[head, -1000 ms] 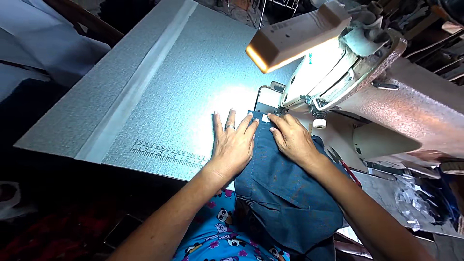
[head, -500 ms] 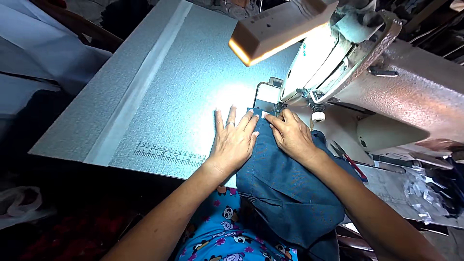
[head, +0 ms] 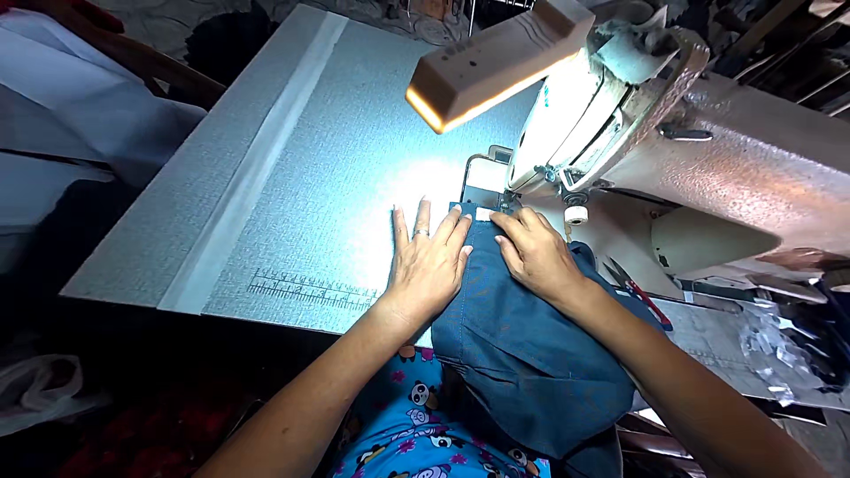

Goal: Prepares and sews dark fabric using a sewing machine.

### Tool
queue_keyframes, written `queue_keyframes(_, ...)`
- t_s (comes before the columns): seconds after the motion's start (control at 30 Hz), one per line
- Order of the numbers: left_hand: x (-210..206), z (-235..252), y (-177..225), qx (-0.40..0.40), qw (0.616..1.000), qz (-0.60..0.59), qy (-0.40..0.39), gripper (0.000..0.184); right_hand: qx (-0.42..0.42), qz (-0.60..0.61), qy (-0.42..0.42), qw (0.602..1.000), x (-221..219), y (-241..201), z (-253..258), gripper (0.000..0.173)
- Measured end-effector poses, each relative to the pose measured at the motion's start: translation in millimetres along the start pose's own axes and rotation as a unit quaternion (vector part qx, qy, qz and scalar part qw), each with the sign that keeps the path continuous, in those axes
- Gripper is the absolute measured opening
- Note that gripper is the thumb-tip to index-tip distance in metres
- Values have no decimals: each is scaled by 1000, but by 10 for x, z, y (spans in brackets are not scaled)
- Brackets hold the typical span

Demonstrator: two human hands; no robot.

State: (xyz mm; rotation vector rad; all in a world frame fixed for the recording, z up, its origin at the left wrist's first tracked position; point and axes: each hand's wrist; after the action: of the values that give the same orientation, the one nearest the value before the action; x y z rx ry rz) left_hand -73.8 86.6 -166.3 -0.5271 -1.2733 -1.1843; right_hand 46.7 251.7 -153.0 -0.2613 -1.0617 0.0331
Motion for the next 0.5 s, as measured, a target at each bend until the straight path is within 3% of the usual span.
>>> queue_keyframes(0.27, -108, -72, 295, -26, 999, -9, 16, 49, 12, 12, 26, 1000, 143, 227, -321, 27)
queue_keyframes(0.5, -139, 89, 329, -21, 1000, -10, -3, 49, 16, 13, 26, 999, 103, 439, -223, 31)
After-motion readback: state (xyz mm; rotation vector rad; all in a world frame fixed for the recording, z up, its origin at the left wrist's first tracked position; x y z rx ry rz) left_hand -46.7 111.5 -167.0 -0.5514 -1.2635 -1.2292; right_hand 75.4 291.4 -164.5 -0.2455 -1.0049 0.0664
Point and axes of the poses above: each hand's wrist, its own z-axis towards the middle knuckle, its own x-axis out of the back of the hand, y = z × x, and after that the axes turned 5 degrees about y, right-handed
